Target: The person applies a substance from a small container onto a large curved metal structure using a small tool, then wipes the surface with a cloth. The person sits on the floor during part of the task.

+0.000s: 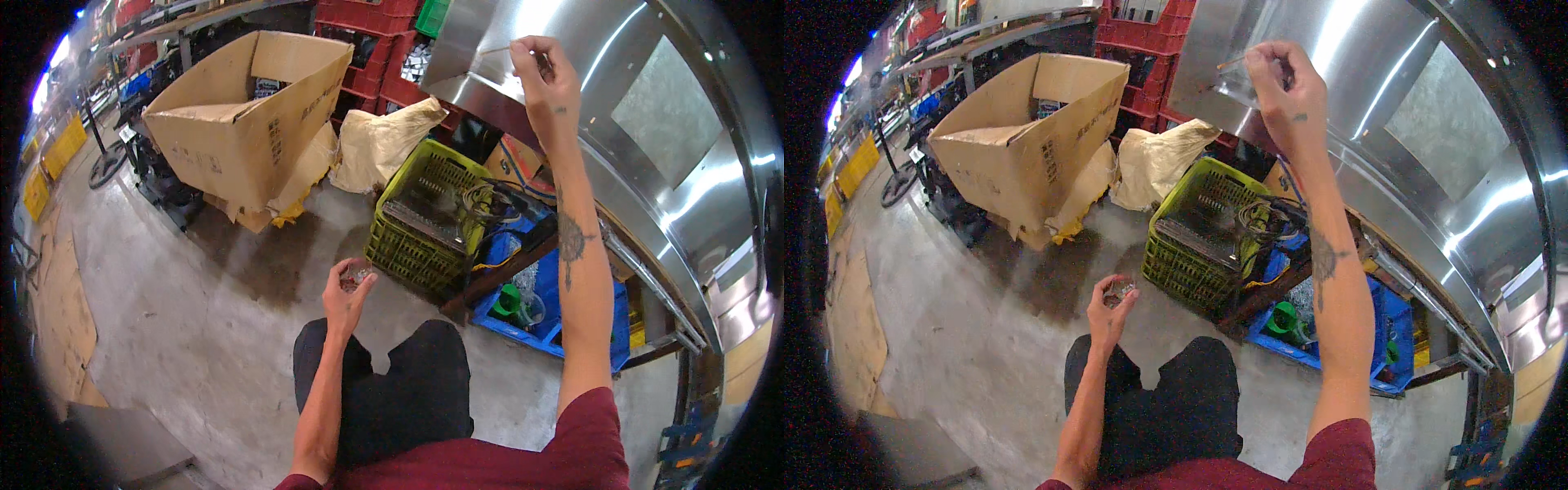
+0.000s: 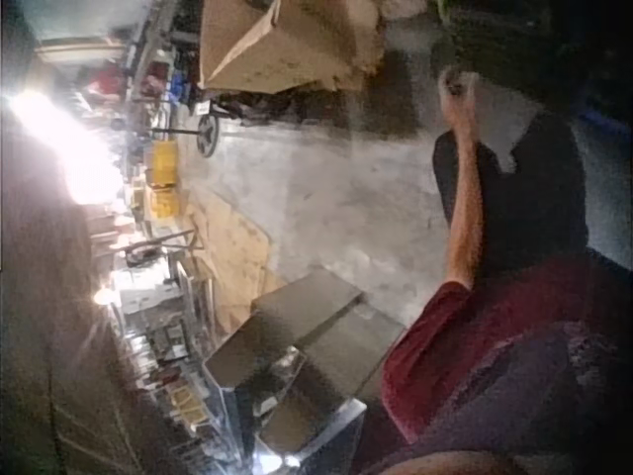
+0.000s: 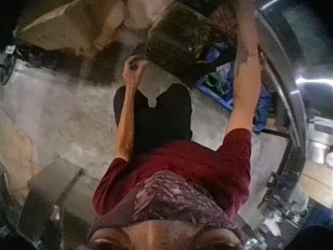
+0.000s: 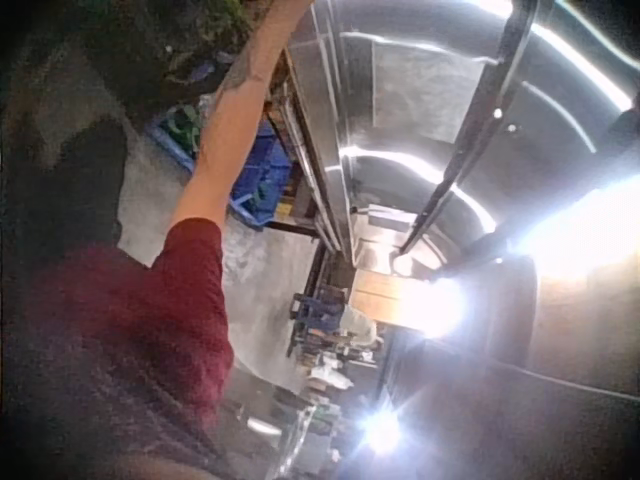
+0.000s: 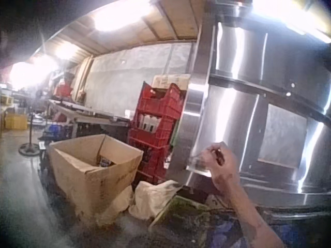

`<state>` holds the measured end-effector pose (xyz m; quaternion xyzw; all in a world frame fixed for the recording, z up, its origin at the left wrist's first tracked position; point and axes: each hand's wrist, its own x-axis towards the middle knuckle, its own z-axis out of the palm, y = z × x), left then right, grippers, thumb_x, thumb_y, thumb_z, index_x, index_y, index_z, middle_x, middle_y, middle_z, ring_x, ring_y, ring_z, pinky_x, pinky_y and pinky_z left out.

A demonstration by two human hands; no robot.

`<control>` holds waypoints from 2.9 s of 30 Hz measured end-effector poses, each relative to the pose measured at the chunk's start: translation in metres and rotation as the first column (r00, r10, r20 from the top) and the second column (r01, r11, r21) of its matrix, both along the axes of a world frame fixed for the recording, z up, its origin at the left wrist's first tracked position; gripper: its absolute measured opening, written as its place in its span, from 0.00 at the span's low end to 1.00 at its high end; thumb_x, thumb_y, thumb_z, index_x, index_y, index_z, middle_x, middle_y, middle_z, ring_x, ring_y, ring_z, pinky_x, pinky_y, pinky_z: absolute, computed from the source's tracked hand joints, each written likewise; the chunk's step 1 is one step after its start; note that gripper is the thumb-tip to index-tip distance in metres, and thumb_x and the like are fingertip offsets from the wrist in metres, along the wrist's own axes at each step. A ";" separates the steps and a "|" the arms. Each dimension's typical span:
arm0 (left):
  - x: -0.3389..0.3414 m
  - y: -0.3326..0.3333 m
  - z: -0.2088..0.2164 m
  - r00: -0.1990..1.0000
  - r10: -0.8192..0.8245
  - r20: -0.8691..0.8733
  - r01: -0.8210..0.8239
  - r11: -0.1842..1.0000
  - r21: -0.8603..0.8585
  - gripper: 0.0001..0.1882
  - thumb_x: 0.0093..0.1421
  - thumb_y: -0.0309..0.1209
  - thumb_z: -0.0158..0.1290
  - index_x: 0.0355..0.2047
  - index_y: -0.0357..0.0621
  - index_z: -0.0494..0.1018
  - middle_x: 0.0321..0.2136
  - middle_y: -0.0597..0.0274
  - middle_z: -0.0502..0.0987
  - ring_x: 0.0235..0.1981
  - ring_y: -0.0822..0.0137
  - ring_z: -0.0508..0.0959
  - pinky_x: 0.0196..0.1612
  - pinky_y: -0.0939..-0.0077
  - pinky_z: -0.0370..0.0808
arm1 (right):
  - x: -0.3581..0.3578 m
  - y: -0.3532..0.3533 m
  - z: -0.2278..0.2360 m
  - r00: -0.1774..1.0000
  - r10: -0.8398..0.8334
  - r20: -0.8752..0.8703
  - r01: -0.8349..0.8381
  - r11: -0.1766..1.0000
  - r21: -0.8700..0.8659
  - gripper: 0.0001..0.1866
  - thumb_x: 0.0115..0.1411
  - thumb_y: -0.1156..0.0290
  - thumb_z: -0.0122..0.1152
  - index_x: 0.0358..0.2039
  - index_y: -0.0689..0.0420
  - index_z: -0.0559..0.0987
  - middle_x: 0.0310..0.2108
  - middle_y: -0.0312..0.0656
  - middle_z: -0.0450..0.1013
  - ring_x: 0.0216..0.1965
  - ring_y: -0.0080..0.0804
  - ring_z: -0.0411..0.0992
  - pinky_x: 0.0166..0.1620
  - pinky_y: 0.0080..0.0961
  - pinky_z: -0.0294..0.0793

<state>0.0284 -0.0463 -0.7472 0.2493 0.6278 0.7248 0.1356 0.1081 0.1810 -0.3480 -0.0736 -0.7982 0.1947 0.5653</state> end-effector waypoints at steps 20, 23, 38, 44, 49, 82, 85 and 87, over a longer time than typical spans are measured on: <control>-0.013 -0.016 0.055 0.972 -0.139 -0.190 0.146 0.989 0.025 0.34 0.58 0.18 0.70 0.65 0.44 0.73 0.52 0.59 0.81 0.48 0.70 0.82 0.49 0.72 0.84 | 0.014 -0.113 -0.257 0.839 0.206 0.503 -0.151 0.977 -0.149 0.08 0.60 0.79 0.71 0.40 0.60 0.82 0.37 0.44 0.80 0.38 0.40 0.80 0.44 0.34 0.80; -0.013 -0.024 0.053 0.973 -0.134 -0.186 0.143 0.989 0.033 0.35 0.58 0.18 0.71 0.64 0.43 0.72 0.52 0.58 0.81 0.49 0.69 0.83 0.49 0.72 0.84 | 0.009 -0.116 -0.260 0.849 0.131 0.511 -0.165 0.986 0.020 0.09 0.58 0.77 0.71 0.40 0.59 0.83 0.38 0.43 0.78 0.41 0.45 0.77 0.46 0.39 0.79; -0.014 -0.018 0.047 0.970 -0.082 -0.228 0.097 0.994 0.055 0.33 0.60 0.20 0.72 0.64 0.41 0.73 0.55 0.59 0.79 0.48 0.68 0.83 0.50 0.72 0.84 | 0.016 -0.121 -0.259 0.880 0.098 0.465 -0.091 0.995 -0.038 0.06 0.60 0.77 0.72 0.38 0.59 0.84 0.37 0.43 0.79 0.41 0.44 0.77 0.49 0.38 0.75; -0.014 -0.016 0.043 0.995 -0.089 -0.042 0.091 0.994 0.058 0.32 0.59 0.25 0.74 0.62 0.42 0.74 0.54 0.58 0.81 0.44 0.68 0.83 0.47 0.71 0.84 | 0.020 -0.119 -0.263 0.872 0.098 0.480 -0.092 0.995 -0.036 0.06 0.60 0.78 0.71 0.38 0.60 0.83 0.37 0.45 0.79 0.40 0.45 0.76 0.47 0.36 0.76; -0.017 -0.006 0.026 0.997 -0.073 -0.003 0.073 0.996 0.056 0.32 0.59 0.26 0.74 0.62 0.42 0.74 0.51 0.58 0.82 0.41 0.69 0.83 0.45 0.72 0.84 | 0.016 -0.114 -0.233 0.951 0.087 0.297 -0.075 0.996 -0.053 0.08 0.60 0.80 0.70 0.39 0.60 0.82 0.37 0.46 0.76 0.40 0.45 0.76 0.46 0.37 0.77; -0.008 0.007 -0.066 0.993 -0.117 0.014 0.117 0.976 -0.182 0.29 0.61 0.35 0.74 0.59 0.43 0.77 0.49 0.57 0.85 0.44 0.65 0.85 0.48 0.68 0.82 | -0.015 0.008 -0.071 0.940 -0.253 -0.230 0.342 0.699 0.628 0.11 0.69 0.69 0.65 0.44 0.58 0.74 0.49 0.49 0.75 0.41 0.40 0.76 0.34 0.32 0.81; -0.008 0.006 -0.066 0.995 -0.099 -0.027 0.091 0.976 -0.198 0.29 0.61 0.35 0.74 0.59 0.43 0.77 0.49 0.56 0.85 0.44 0.64 0.86 0.48 0.68 0.83 | -0.016 0.008 -0.068 0.933 -0.257 -0.253 0.361 0.647 0.672 0.10 0.69 0.69 0.66 0.44 0.58 0.74 0.49 0.49 0.75 0.41 0.40 0.76 0.34 0.32 0.81; -0.008 0.005 -0.066 0.994 -0.105 -0.014 0.101 0.976 -0.194 0.29 0.61 0.35 0.74 0.59 0.43 0.77 0.49 0.55 0.85 0.43 0.63 0.86 0.48 0.68 0.83 | -0.016 0.008 -0.067 0.928 -0.263 -0.266 0.373 0.616 0.694 0.10 0.68 0.69 0.66 0.44 0.58 0.74 0.49 0.50 0.75 0.40 0.40 0.76 0.33 0.32 0.81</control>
